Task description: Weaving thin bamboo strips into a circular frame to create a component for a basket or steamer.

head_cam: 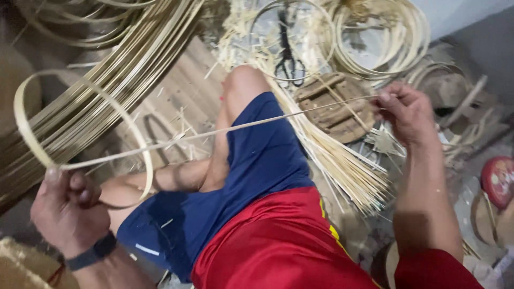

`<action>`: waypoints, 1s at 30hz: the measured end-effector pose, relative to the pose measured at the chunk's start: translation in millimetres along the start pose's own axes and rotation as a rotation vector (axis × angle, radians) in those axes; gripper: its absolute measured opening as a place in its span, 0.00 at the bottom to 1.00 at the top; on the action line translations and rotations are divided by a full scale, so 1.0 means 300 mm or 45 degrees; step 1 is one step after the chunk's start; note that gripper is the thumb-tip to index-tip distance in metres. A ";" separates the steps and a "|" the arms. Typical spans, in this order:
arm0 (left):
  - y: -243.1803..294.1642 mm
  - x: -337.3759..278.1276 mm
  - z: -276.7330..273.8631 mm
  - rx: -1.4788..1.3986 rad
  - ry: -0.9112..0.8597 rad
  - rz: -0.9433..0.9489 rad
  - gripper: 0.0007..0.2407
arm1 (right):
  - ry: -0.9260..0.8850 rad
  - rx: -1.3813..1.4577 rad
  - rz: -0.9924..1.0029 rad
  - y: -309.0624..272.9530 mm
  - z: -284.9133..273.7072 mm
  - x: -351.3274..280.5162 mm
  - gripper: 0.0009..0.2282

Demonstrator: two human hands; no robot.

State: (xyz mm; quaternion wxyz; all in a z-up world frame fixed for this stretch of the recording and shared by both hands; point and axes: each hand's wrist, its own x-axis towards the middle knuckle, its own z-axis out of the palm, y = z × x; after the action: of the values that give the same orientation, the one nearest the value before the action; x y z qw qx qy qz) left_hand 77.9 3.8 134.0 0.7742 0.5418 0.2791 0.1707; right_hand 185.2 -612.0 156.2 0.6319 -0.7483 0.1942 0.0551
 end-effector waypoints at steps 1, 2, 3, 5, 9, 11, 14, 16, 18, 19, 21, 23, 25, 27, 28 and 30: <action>-0.007 0.002 0.002 -0.007 -0.018 -0.003 0.10 | -0.007 0.333 0.079 -0.014 0.016 -0.012 0.02; -0.013 0.006 0.012 -0.006 -0.041 -0.013 0.10 | 0.017 0.336 0.079 0.037 -0.036 0.006 0.02; -0.022 0.011 0.020 -0.008 -0.032 -0.044 0.09 | 0.101 0.405 0.004 0.090 -0.088 0.023 0.03; -0.033 0.009 0.012 0.011 -0.039 -0.092 0.09 | 0.210 0.479 -0.053 0.145 -0.153 0.000 0.04; 0.006 0.004 0.096 0.112 -0.061 -0.027 0.08 | 0.806 1.114 -0.020 0.247 -0.261 -0.016 0.07; 0.007 -0.001 0.125 0.201 -0.036 -0.064 0.08 | 0.959 1.135 0.111 0.343 -0.289 -0.051 0.08; -0.042 0.002 0.089 0.175 -0.036 0.005 0.09 | 1.109 0.606 0.320 0.421 -0.255 -0.125 0.07; -0.041 0.008 0.087 0.131 -0.133 -0.046 0.09 | 1.151 0.029 0.255 0.487 -0.252 -0.173 0.09; -0.046 0.005 0.070 0.123 -0.151 -0.064 0.10 | 1.030 -0.226 0.346 0.427 -0.253 -0.234 0.11; -0.051 0.005 0.068 0.101 -0.172 -0.079 0.11 | 0.904 -0.477 0.419 0.394 -0.259 -0.260 0.13; -0.006 -0.015 0.164 0.162 -0.073 -0.103 0.10 | 0.633 -0.664 0.514 0.275 -0.248 -0.295 0.13; -0.004 -0.022 0.176 0.230 0.023 -0.138 0.10 | 0.353 -0.841 0.615 0.192 -0.219 -0.311 0.13; -0.051 -0.003 0.119 0.197 -0.121 -0.052 0.10 | 0.340 -1.284 0.676 0.132 -0.174 -0.274 0.12; -0.044 -0.010 0.137 0.225 -0.140 -0.039 0.11 | 0.294 -1.357 0.591 0.238 -0.215 -0.258 0.14; -0.041 -0.014 0.147 0.246 -0.159 -0.027 0.11 | 0.250 -1.432 0.500 0.288 -0.237 -0.249 0.22; -0.039 -0.018 0.122 0.216 -0.157 -0.018 0.11 | 0.199 -1.324 0.531 0.288 -0.228 -0.240 0.15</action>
State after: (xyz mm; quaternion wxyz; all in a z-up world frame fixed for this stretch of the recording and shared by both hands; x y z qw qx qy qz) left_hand 95.7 -30.7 133.7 0.7425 0.6129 0.2481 0.1072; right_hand 76.7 -673.0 113.4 0.1397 -0.9087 0.3316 0.2116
